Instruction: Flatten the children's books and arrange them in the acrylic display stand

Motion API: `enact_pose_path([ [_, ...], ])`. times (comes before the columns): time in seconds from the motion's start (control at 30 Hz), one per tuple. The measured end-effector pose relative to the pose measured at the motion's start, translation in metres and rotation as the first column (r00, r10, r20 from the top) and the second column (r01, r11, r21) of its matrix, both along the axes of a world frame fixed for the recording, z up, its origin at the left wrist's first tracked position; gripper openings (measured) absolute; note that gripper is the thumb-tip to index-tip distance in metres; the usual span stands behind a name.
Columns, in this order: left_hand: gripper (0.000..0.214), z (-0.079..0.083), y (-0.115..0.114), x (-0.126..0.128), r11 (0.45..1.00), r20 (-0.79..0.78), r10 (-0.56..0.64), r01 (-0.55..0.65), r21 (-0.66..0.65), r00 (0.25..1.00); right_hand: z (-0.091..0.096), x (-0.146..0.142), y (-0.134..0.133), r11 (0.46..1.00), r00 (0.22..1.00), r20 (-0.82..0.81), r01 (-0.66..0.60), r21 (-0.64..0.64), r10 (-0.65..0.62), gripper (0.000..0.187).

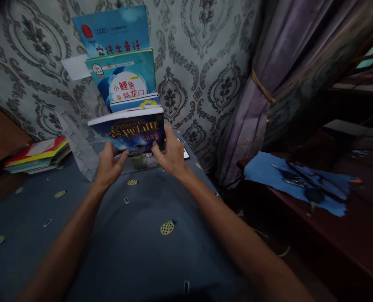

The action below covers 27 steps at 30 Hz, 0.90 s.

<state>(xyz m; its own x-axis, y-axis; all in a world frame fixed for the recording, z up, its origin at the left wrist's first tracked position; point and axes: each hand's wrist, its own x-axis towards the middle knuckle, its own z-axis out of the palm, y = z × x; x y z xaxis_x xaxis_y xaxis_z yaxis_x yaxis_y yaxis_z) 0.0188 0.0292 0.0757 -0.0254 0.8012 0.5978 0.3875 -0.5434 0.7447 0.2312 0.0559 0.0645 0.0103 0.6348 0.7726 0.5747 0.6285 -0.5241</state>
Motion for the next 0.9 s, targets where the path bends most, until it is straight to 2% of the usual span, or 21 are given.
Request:
enact_pose_path([
  [0.13, 0.027, 0.004, 0.005, 0.001, 0.997, -0.119, 0.055, -0.048, 0.058, 0.991, -0.001, 0.003, 0.01, 0.999, 1.0, 0.005, -0.009, 0.033, 0.009, 0.039],
  [0.3, 0.024, -0.003, 0.011, -0.001, 0.992, -0.274, 0.117, -0.098, 0.086, 0.955, -0.013, 0.005, 0.023, 0.996, 0.998, -0.007, -0.066, 0.058, 0.066, 0.036],
  [0.63, 0.026, -0.017, 0.017, -0.005, 0.992, -0.359, 0.129, -0.126, 0.033, 0.924, -0.028, 0.011, 0.035, 0.994, 0.993, 0.061, -0.102, 0.039, 0.1, 0.022],
  [0.9, 0.017, -0.025, 0.02, -0.002, 0.981, -0.414, 0.194, -0.166, 0.103, 0.889, -0.037, 0.014, 0.034, 0.998, 0.997, 0.063, -0.053, 0.021, 0.052, 0.019],
])
